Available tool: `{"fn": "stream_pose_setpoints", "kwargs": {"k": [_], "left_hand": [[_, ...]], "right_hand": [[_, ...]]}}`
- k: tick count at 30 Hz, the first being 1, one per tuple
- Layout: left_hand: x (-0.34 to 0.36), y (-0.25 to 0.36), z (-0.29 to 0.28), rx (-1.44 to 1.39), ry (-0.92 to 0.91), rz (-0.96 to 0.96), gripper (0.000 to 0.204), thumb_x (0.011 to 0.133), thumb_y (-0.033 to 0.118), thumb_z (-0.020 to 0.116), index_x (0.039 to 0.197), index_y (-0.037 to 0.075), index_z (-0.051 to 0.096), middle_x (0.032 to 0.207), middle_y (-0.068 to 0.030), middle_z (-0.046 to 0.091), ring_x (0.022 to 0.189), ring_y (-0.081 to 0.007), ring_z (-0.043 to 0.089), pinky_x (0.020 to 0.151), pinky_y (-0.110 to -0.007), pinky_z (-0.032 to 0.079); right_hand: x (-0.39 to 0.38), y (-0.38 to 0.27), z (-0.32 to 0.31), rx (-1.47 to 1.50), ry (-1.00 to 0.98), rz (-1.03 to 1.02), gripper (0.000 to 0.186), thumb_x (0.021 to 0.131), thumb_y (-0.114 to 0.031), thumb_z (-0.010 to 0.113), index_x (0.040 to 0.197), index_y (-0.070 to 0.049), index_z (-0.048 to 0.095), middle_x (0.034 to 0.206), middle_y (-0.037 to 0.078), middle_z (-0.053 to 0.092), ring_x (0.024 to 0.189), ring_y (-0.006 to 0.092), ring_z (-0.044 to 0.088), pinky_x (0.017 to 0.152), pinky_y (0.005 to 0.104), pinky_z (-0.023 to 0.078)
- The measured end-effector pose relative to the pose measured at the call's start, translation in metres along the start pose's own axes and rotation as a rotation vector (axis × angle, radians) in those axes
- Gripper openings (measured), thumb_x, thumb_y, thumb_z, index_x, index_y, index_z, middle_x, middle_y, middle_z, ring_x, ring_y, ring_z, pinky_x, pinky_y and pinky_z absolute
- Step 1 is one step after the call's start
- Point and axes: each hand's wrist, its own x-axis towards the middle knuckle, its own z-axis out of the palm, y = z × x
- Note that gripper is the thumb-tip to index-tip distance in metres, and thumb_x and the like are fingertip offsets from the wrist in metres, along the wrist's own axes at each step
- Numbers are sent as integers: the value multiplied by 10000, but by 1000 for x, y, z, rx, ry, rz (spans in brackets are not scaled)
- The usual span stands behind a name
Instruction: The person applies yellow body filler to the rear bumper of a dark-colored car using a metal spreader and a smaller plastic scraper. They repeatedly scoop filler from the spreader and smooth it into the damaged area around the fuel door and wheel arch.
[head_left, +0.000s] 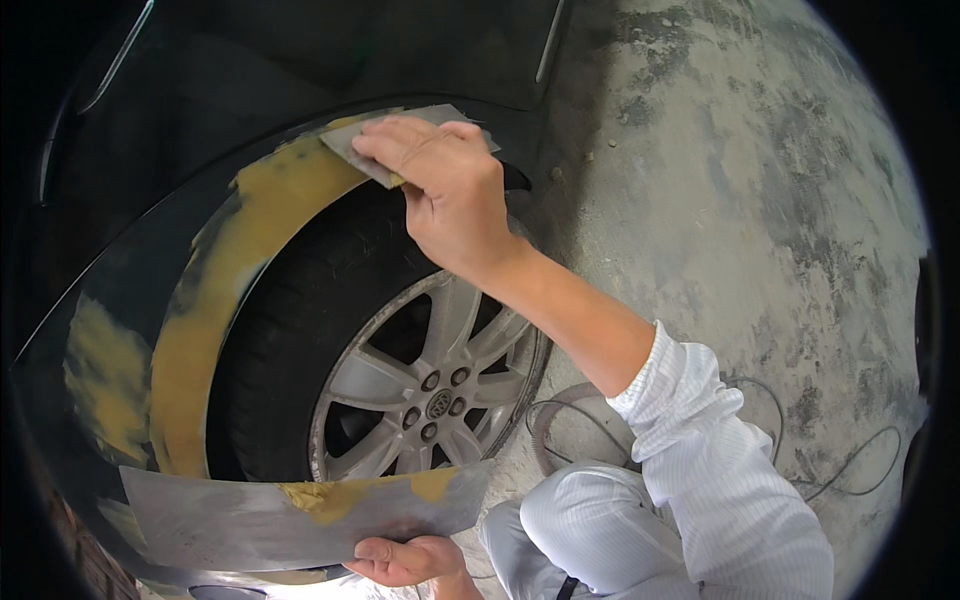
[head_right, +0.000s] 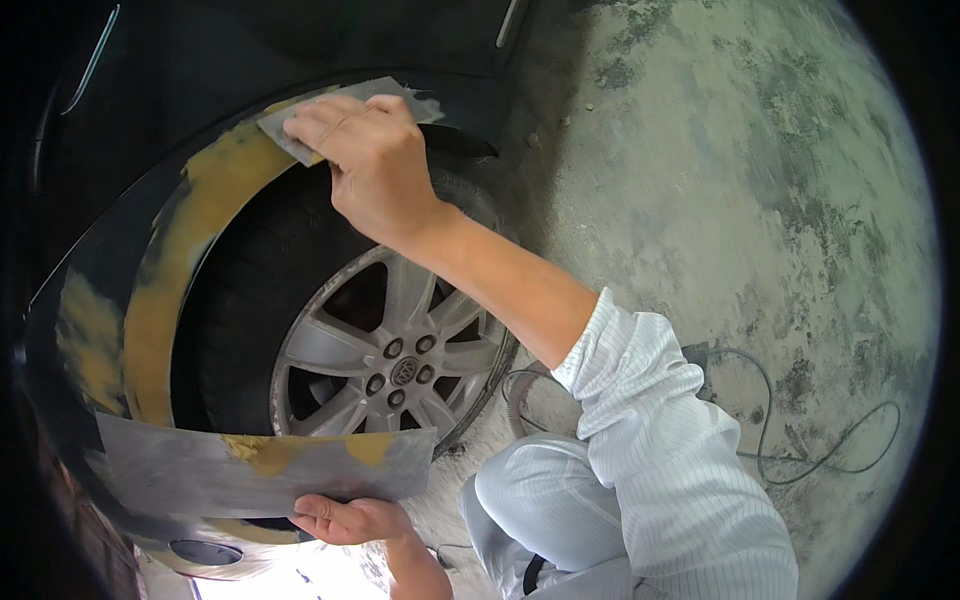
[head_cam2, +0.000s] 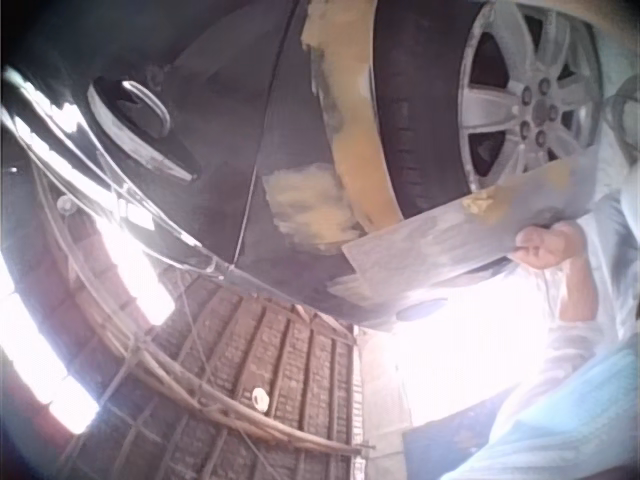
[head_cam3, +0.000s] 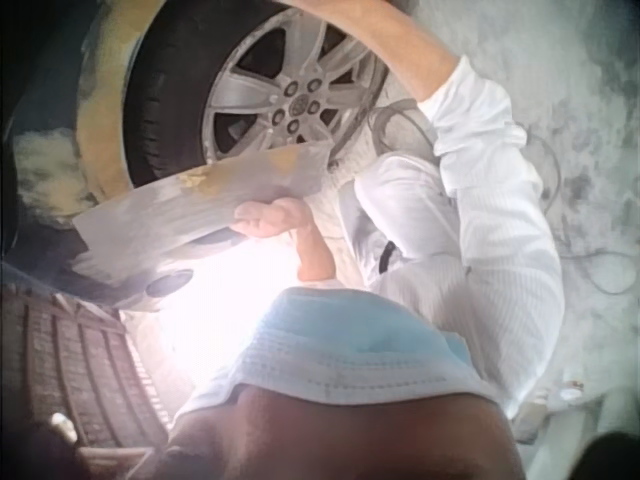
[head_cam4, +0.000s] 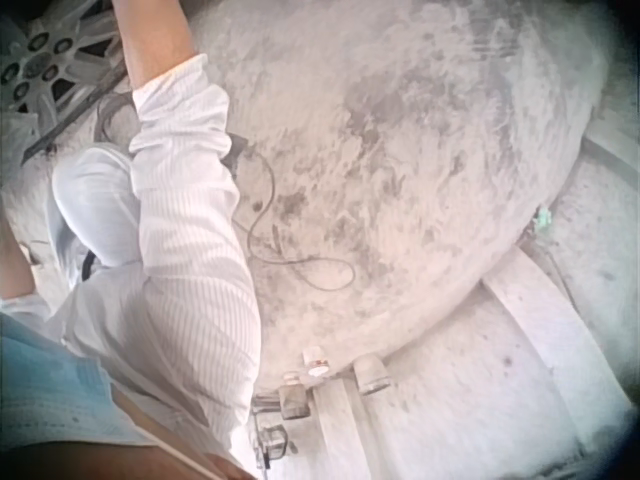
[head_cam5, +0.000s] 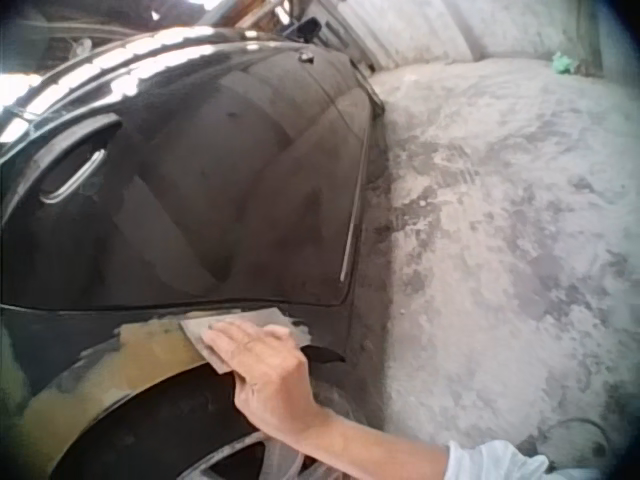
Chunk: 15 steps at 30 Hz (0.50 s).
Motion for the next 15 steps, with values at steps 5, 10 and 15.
{"fn": "stream_pose_setpoints", "kwargs": {"k": [5,10,15], "left_hand": [[0,-11,-5,27,-60,-29,584,1241,429,497,1484,-101,463,1364,-175,610,1194,-216,639,1017,-330,568],[-7,-5,11,-54,-40,-23,591,1235,440,514,1488,-93,481,1425,-198,609,1276,-238,626,1067,-354,557],[-32,12,38,-46,62,-14,531,1233,448,536,1350,-68,576,1286,-152,661,1196,-204,612,1056,-337,524]], "right_hand": [[-30,-5,-4,-35,-31,-34,485,797,162,705,1185,-101,832,1232,69,844,1205,251,799,965,376,499],[-42,-4,-19,-14,-63,-46,520,846,157,728,1274,-115,844,1288,85,842,1242,279,793,1000,373,511],[-14,14,-23,-56,40,24,447,814,127,733,1194,-81,842,1233,80,851,1207,257,789,1000,417,495]]}}
